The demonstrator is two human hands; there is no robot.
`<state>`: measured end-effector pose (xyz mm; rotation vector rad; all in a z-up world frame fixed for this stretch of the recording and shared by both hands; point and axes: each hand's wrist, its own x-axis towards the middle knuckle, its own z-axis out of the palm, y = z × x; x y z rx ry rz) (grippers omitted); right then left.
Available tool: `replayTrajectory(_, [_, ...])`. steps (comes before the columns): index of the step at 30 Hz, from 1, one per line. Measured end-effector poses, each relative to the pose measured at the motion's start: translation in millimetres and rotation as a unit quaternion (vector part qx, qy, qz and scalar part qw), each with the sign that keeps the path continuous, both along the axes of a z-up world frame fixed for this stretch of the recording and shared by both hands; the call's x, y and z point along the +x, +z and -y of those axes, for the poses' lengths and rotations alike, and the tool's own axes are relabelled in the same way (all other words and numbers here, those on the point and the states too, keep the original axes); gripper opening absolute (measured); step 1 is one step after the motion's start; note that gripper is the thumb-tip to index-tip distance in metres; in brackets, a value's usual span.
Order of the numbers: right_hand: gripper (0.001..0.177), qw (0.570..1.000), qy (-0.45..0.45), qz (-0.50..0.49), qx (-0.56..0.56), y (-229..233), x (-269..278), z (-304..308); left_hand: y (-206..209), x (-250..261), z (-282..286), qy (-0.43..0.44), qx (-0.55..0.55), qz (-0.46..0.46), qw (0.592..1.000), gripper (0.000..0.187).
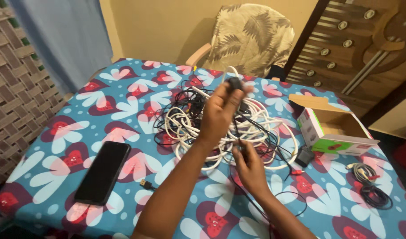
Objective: The person untangles a pile of mixed cables on a table, separates them by type, and coils each one neatly. They handle black and white power cords, USB cables, and audio cables, placing the coiled bundles aside as they finish each one.
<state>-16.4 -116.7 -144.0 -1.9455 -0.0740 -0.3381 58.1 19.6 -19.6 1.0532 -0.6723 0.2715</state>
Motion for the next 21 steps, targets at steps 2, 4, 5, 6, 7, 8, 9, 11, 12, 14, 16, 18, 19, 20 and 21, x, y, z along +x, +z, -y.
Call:
replayTrajectory(2, [0.031, 0.992, -0.054, 0.011, -0.117, 6, -7, 6, -10, 22, -18, 0.074, 0.007, 0.009, 0.997, 0.026])
replayTrajectory(4, [0.029, 0.965, -0.071, 0.116, -0.224, 15, -9, 19, -24, 36, -30, 0.232, 0.143, -0.013, 0.962, 0.024])
replayTrajectory(5, [0.025, 0.937, -0.059, 0.214, -0.270, 22, -9, 30, -32, 43, -35, 0.307, 0.209, -0.024, 0.928, 0.024])
replayTrajectory(6, [0.021, 0.896, -0.047, 0.311, -0.313, 29, -7, 42, -40, 50, -38, 0.347, 0.236, 0.019, 0.908, 0.023])
replayTrajectory(7, [0.019, 0.890, -0.063, 0.243, -0.381, 37, -4, 56, -49, 57, -40, 0.385, 0.261, 0.062, 0.883, 0.023])
replayTrajectory(8, [0.017, 0.876, -0.080, 0.171, -0.445, 46, -1, 71, -57, 63, -40, 0.421, 0.287, 0.104, 0.854, 0.023])
replayTrajectory(9, [0.015, 0.869, -0.077, 0.196, -0.447, 54, 4, 84, -65, 67, -39, 0.441, 0.324, 0.158, 0.822, 0.022])
replayTrajectory(11, [0.016, 0.869, -0.059, 0.212, -0.442, 80, 16, 113, -75, 72, -37, 0.475, 0.391, 0.264, 0.743, 0.022])
replayTrajectory(12, [0.017, 0.876, -0.043, 0.203, -0.436, 94, 22, 123, -77, 72, -35, 0.479, 0.395, 0.281, 0.732, 0.023])
replayTrajectory(14, [0.020, 0.888, -0.062, 0.115, -0.440, 123, 24, 137, -76, 67, -26, 0.484, 0.401, 0.317, 0.710, 0.025])
replayTrajectory(16, [0.028, 0.918, -0.075, 0.026, -0.389, 148, 16, 140, -68, 60, -24, 0.477, 0.389, 0.322, 0.719, 0.026])
replayTrajectory(18, [0.037, 0.951, -0.061, -0.097, -0.287, 171, 0, 140, -58, 54, -24, 0.466, 0.374, 0.319, 0.736, 0.027])
replayTrajectory(19, [0.045, 0.962, -0.039, -0.175, -0.208, 180, -10, 140, -53, 51, -26, 0.459, 0.365, 0.312, 0.747, 0.028])
replayTrajectory(20, [0.054, 0.960, -0.016, -0.251, -0.126, 184, -18, 138, -50, 48, -27, 0.450, 0.358, 0.305, 0.759, 0.029])
replayTrajectory(21, [0.050, 0.953, 0.121, -0.269, 0.065, 185, -27, 134, -48, 46, -27, 0.446, 0.347, 0.317, 0.762, 0.030])
